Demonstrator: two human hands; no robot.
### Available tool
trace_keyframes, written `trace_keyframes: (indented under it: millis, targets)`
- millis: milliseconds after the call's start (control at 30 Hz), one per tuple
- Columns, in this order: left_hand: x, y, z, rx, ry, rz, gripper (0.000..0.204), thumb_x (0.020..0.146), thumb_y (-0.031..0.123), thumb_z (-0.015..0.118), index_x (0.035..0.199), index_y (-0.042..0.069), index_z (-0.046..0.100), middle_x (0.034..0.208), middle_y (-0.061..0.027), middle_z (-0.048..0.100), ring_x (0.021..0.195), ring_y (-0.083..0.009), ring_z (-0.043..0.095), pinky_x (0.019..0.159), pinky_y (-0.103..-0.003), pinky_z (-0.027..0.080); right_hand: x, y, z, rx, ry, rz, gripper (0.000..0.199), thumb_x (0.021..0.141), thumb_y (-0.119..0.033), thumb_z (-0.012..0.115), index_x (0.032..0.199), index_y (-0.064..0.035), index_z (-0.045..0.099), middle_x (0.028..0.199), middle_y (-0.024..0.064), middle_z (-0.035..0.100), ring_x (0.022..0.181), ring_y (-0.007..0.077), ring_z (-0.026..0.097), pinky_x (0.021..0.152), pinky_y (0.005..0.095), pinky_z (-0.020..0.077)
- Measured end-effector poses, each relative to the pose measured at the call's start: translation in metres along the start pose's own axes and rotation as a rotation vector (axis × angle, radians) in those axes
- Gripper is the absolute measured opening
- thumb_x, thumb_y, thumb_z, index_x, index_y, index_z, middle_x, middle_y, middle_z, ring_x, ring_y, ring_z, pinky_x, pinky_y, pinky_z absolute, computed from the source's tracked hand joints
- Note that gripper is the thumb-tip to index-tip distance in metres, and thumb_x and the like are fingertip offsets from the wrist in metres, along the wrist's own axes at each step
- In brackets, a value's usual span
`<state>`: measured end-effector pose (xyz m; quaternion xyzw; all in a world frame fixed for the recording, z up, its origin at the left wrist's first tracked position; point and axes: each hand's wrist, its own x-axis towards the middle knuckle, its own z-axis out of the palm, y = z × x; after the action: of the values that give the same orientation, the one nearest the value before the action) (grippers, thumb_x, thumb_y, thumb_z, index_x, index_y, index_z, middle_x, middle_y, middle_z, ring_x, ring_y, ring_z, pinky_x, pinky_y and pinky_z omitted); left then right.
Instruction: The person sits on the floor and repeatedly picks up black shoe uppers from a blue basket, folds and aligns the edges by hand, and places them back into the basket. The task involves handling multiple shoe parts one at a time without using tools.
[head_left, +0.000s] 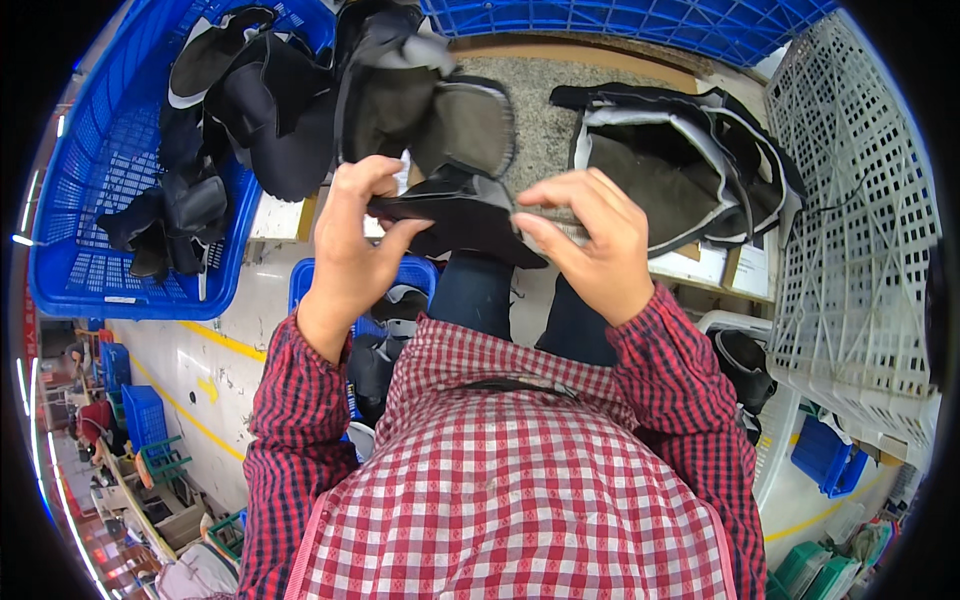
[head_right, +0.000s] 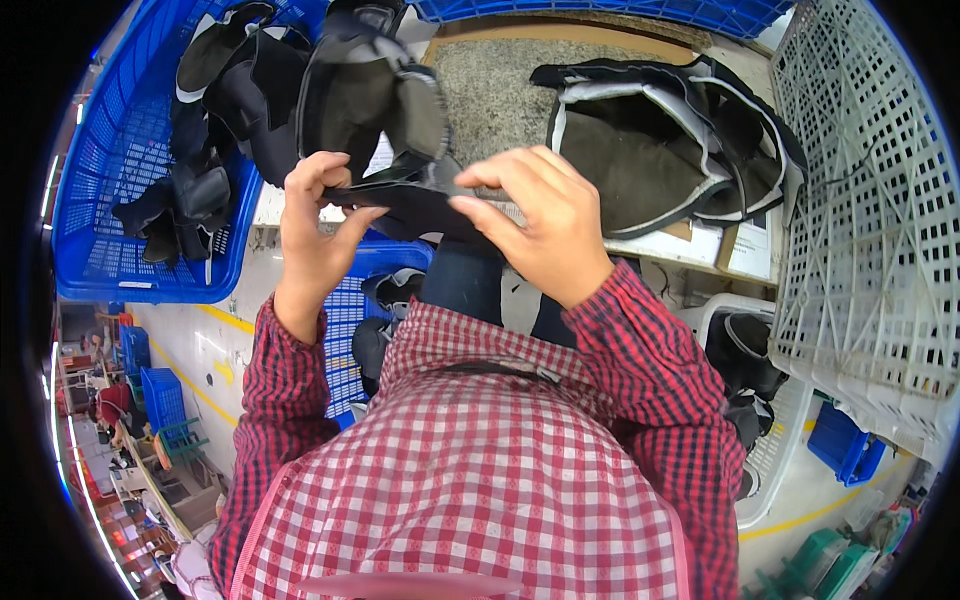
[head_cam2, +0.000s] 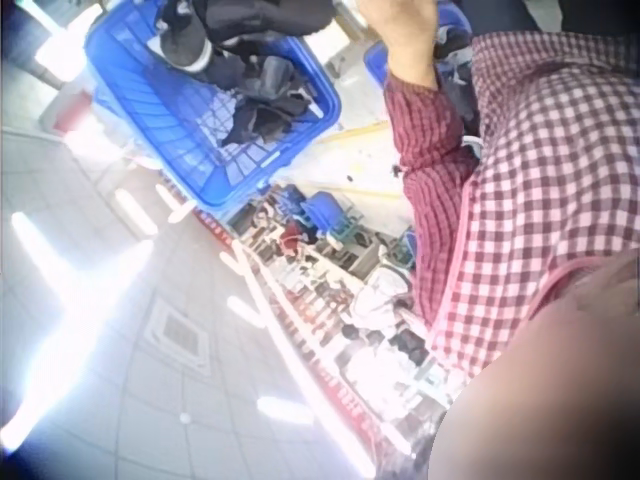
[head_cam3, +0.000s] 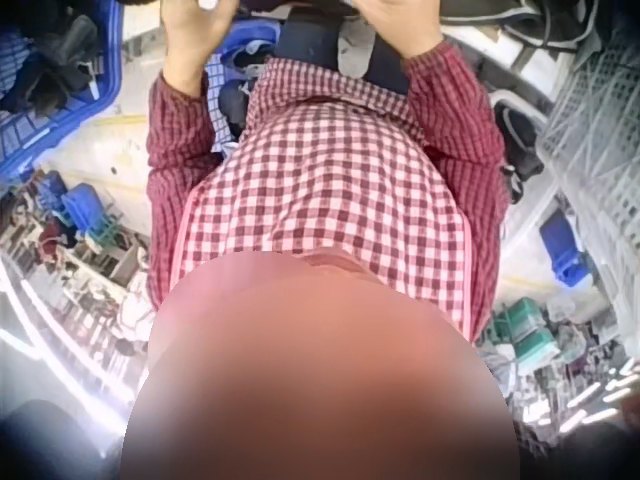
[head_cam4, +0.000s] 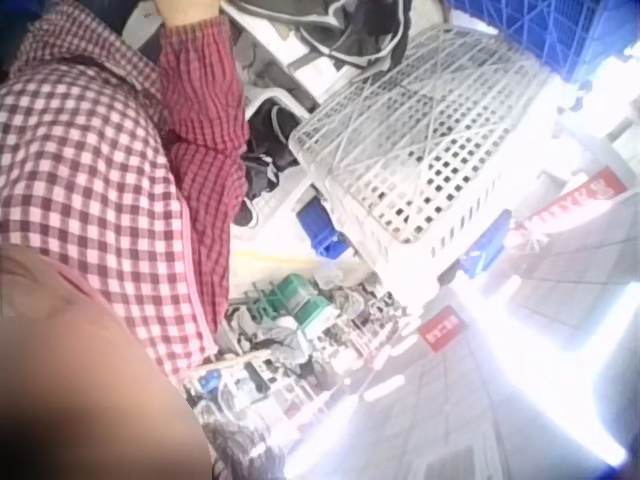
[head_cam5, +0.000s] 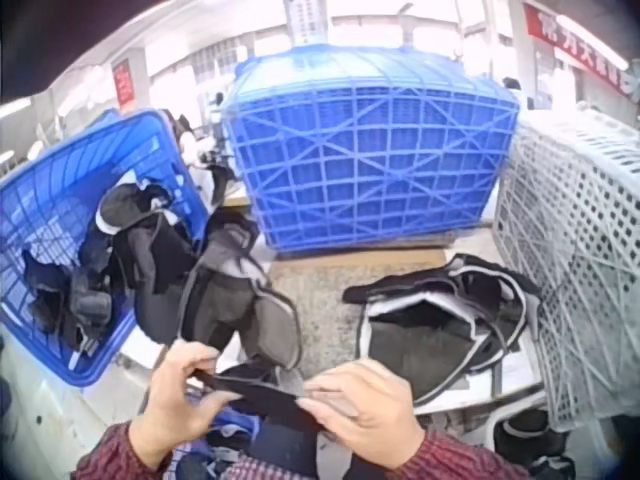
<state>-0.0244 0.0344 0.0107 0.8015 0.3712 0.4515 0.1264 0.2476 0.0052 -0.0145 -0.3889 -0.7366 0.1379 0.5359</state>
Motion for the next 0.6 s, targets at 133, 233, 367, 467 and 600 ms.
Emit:
trace_keyframes:
  millis: [133,233,367,467,600]
  targets:
    - [0.003,0.022,0.014,0.022,-0.115,0.171,0.064,0.071,-0.013,0.082,0.127,0.004,0.057,0.103,-0.0143,0.064,0.086,-0.0291,0.067,0.068,-0.036,0.056,0.007,-0.030,-0.009,0.032,0.059,0.288,0.039,0.080,-0.028,0.091,0.085,-0.0041,0.061,0.077,0.0043,0.062,0.068,0.0142,0.060,0.063,0.0283,0.0505]
    - [0.000,0.028,0.023,0.049,-0.153,0.235,0.067,0.069,-0.012,0.079,0.130,0.004,0.056,0.103,-0.0162,0.066,0.089,-0.0345,0.066,0.072,-0.040,0.056,0.007,-0.044,-0.026,-0.243,0.343,0.045,0.036,0.079,-0.018,0.092,0.086,-0.0067,0.058,0.077,0.0039,0.058,0.064,0.0155,0.055,0.054,0.0293,0.0432]
    - [-0.009,0.034,0.043,0.006,-0.178,0.327,0.059,0.075,-0.004,0.074,0.131,0.002,0.057,0.105,-0.0153,0.067,0.090,-0.0361,0.066,0.073,-0.043,0.056,-0.001,-0.058,-0.029,-0.578,-0.229,-0.175,0.035,0.079,-0.038,0.084,0.090,-0.0113,0.064,0.080,0.0020,0.063,0.080,0.0228,0.064,0.074,0.0360,0.0463]
    - [-0.013,0.035,0.051,-0.053,-0.133,0.352,0.046,0.078,-0.003,0.070,0.122,0.002,0.060,0.091,-0.0119,0.062,0.084,-0.0321,0.064,0.068,-0.041,0.054,0.005,-0.042,-0.020,-0.395,-0.433,0.002,0.025,0.090,-0.028,0.075,0.088,-0.0051,0.065,0.082,0.0095,0.066,0.082,0.0284,0.067,0.069,0.0371,0.0486]
    - [-0.024,0.031,0.035,-0.011,-0.225,0.368,0.030,0.078,-0.005,0.067,0.106,0.006,0.067,0.085,-0.0083,0.057,0.080,-0.0284,0.060,0.067,-0.038,0.052,0.010,0.002,-0.024,0.144,-0.171,0.571,0.020,0.103,-0.023,0.066,0.103,-0.0035,0.069,0.081,-0.0013,0.063,0.067,0.0115,0.057,0.060,0.0304,0.0451]
